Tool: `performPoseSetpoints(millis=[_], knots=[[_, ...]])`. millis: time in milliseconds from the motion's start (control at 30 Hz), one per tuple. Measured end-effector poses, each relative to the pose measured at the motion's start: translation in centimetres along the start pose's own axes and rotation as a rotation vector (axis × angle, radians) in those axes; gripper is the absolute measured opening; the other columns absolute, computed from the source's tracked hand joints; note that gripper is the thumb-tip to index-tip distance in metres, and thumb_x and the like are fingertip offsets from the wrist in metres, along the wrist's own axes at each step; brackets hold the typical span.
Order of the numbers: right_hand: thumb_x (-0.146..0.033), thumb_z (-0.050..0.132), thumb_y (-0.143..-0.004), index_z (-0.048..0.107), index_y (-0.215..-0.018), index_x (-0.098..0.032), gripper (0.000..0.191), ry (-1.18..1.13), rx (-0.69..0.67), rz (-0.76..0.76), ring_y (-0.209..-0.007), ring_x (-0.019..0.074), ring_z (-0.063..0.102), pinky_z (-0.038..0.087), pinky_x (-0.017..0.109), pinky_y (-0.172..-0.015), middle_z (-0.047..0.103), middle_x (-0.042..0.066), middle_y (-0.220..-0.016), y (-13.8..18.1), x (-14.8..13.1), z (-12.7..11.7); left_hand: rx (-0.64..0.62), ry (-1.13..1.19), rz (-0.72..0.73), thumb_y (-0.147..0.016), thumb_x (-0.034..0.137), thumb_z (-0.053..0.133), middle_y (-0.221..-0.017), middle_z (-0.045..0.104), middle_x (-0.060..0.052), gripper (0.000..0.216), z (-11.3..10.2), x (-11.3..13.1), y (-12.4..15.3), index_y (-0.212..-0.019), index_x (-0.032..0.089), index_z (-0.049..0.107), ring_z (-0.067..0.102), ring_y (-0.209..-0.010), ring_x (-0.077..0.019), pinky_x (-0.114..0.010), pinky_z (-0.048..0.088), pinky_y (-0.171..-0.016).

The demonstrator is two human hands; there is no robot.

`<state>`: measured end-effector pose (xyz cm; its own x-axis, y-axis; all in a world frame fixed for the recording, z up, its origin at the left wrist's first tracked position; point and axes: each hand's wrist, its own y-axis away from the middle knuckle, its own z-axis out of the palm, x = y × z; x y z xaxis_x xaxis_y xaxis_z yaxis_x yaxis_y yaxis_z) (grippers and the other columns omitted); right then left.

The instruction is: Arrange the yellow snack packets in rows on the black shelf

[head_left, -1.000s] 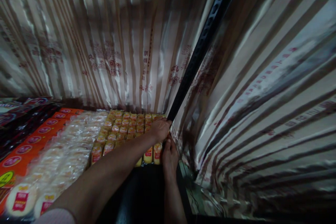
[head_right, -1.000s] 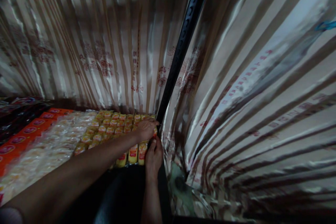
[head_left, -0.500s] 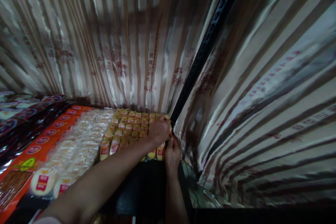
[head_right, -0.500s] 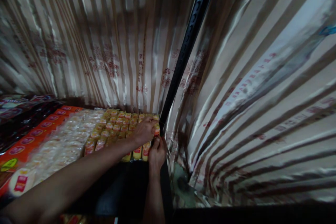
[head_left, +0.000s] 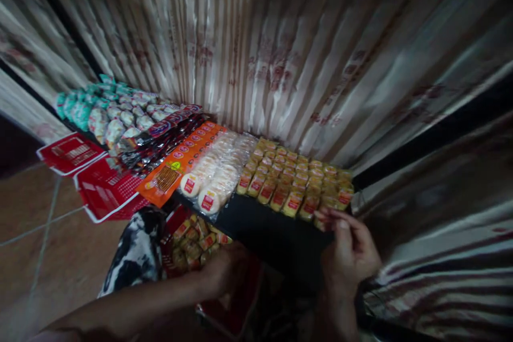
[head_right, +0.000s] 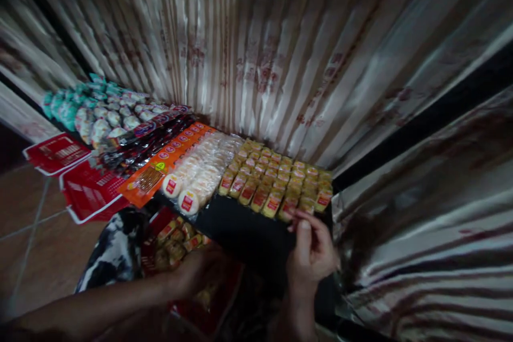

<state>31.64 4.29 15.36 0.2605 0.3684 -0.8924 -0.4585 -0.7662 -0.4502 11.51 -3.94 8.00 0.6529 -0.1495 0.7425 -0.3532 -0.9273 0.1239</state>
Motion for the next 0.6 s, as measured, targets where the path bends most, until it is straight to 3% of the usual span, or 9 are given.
performPoseSetpoints(millis=[67, 167, 233, 267, 433, 600], knots=[[-0.038, 0.051, -0.08, 0.065, -0.084, -0.016, 0.026, -0.04, -0.408, 0.067, -0.071, 0.0187, 0.061, 0.047, 0.029, -0.062, 0.066, 0.007, -0.081, 2.6, -1.9, 1.3, -0.03, -0.121, -0.215, -0.077, 0.009, 0.038, -0.095, 0.062, -0.004, 0.027, -1.3, -3.4, 1.8, -0.082, 0.019, 0.063, 0.057, -0.087, -0.0128, -0.022, 0.045, -0.078], [-0.036, 0.049, -0.081, 0.068, -0.084, -0.019, 0.026, -0.089, -1.069, 0.262, -0.071, 0.0174, 0.061, 0.047, 0.027, -0.065, 0.067, 0.005, -0.078, 8.4, -2.2, 4.6, -0.039, -0.272, -0.368, -0.08, 0.013, 0.038, -0.092, 0.063, -0.004, 0.025, -3.2, -7.1, 3.3, -0.085, 0.019, 0.062, 0.058, -0.088, -0.0147, -0.024, 0.044, -0.079], [-0.036, 0.045, -0.081, 0.068, -0.086, -0.019, 0.028, -0.127, -1.289, 0.438, -0.072, 0.0176, 0.062, 0.048, 0.028, -0.067, 0.068, 0.004, -0.078, 12.9, -0.4, 7.3, -0.009, -0.369, -0.436, -0.081, 0.017, 0.04, -0.097, 0.062, -0.007, 0.024, -4.2, -9.1, 3.4, -0.092, 0.018, 0.061, 0.058, -0.091, -0.0171, -0.026, 0.044, -0.079], [-0.036, 0.047, -0.078, 0.068, -0.085, -0.019, 0.027, -0.107, -1.33, 0.5, -0.072, 0.0187, 0.062, 0.048, 0.03, -0.067, 0.069, 0.004, -0.078, 15.1, 0.9, 8.6, 0.004, -0.416, -0.489, -0.082, 0.02, 0.041, -0.102, 0.061, -0.009, 0.024, -4.5, -10.0, 3.2, -0.096, 0.018, 0.06, 0.058, -0.093, -0.0187, -0.028, 0.044, -0.079], [-0.047, 0.057, -0.068, 0.065, -0.072, -0.02, 0.029, 0.031, -1.122, 0.649, -0.074, 0.0226, 0.062, 0.049, 0.036, -0.071, 0.068, 0.006, -0.076, 22.0, 7.2, 12.9, 0.016, -0.515, -0.736, -0.08, 0.012, 0.039, -0.108, 0.059, -0.02, 0.036, -5.1, -14.3, 1.4, -0.112, 0.009, 0.055, 0.056, -0.101, -0.0282, -0.037, 0.044, -0.078], [-0.056, 0.062, -0.061, 0.064, -0.071, -0.02, 0.037, -0.019, -1.076, 0.815, -0.072, 0.0216, 0.062, 0.049, 0.036, -0.069, 0.067, 0.004, -0.073, 24.2, 8.5, 14.0, 0.034, -0.511, -0.75, -0.079, 0.005, 0.033, -0.105, 0.058, -0.022, 0.037, -3.9, -16.4, 0.9, -0.11, 0.005, 0.054, 0.055, -0.101, -0.0285, -0.038, 0.043, -0.081]])
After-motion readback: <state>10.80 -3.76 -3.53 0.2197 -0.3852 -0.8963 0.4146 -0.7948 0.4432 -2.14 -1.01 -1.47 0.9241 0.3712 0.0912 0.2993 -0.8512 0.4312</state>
